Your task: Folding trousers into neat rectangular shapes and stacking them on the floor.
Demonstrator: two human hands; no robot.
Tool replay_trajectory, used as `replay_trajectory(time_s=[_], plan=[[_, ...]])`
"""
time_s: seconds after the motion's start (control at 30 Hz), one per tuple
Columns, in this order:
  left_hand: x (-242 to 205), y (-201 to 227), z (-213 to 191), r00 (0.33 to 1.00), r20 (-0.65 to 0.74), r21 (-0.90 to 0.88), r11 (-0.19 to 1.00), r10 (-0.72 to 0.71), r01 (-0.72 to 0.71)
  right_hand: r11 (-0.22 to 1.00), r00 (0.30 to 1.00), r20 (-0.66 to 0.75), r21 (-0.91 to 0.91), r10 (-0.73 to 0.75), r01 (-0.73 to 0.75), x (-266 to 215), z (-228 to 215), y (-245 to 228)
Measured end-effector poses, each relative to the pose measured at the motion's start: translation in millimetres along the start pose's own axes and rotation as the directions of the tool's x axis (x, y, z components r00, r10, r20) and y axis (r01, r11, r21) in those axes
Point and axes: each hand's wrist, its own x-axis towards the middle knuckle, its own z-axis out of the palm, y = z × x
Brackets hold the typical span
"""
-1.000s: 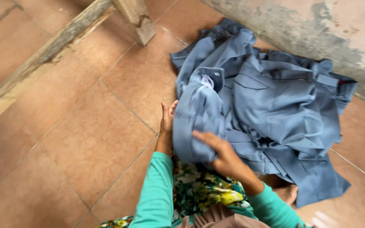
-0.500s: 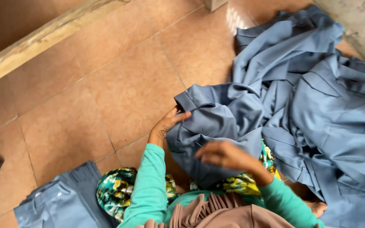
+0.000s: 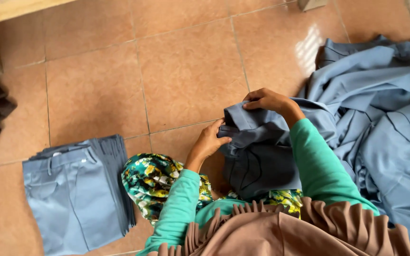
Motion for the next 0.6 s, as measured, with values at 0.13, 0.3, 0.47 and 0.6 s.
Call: replay_trajectory(time_s=[0.13, 0.3, 0.47, 0.6], plan=[[-14.7, -7.2, -5.4, 0.987, -0.14, -0.007, 0.997, -0.077, 0.077, 0.904, 0.932, -0.256, -0.404, -0.258, 0.14, 34.3, 4.0, 8.3], [-12.6, -16.7, -30.3, 0.963, -0.271, -0.14, 0.99, -0.016, -0.023, 0.638, 0.712, -0.403, -0.766, -0.576, 0.083, 54.0, 9.7, -22.4], [-13.8, -34.9, -97.1, 0.896, -0.444, -0.145, 0.986, 0.013, -0.087, 0.596, 0.573, -0.291, -0.655, -0.766, 0.465, 12.8, 64.5, -102.9], [-36.2, -23.4, -128.8, 0.885, -0.463, -0.083, 0.996, -0.052, 0.015, 0.6, 0.619, -0.199, -0.583, -0.759, 0.548, 31.9, 118.2, -89.8]])
